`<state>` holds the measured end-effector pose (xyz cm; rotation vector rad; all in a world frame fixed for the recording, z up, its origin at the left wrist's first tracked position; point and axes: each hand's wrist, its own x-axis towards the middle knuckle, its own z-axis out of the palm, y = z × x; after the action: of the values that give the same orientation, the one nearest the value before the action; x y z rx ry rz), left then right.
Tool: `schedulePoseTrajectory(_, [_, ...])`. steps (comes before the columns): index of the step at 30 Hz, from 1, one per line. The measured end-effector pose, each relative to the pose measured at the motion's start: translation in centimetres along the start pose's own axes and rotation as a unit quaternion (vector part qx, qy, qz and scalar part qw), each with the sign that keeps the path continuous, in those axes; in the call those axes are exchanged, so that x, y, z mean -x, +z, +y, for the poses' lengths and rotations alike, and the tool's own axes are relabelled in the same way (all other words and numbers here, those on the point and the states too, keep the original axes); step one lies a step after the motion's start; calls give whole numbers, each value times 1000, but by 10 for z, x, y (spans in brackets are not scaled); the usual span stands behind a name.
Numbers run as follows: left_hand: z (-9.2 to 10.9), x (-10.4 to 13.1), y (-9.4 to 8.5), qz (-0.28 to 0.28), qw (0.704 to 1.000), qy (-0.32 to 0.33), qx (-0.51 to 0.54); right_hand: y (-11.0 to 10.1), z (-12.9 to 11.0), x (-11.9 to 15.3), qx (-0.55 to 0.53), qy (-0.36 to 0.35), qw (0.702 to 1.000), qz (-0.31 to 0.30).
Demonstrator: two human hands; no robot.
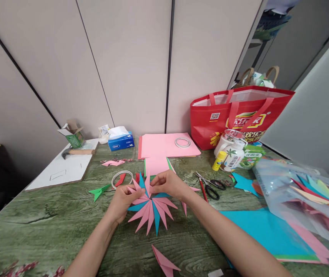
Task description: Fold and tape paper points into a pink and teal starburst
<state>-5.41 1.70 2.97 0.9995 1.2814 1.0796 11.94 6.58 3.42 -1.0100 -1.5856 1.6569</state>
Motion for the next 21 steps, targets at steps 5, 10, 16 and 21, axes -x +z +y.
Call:
schedulePoseTrajectory(5, [-3, -1, -1, 13, 1000, -5, 11, 3, 3, -2, -9, -12, 1000, 8])
schedulePoseTrajectory(10, [0, 0, 0, 20, 999, -21, 33, 8, 8, -4, -33, -42, 999, 12])
schedulePoseTrajectory(16, [0, 1, -1, -13, 997, -46, 64, 11, 9, -2, -25, -55, 998, -11])
schedulePoseTrajectory(21, [-3, -1, -1, -1, 999, -28, 44, 12, 10, -2, 10, -66, 998, -21])
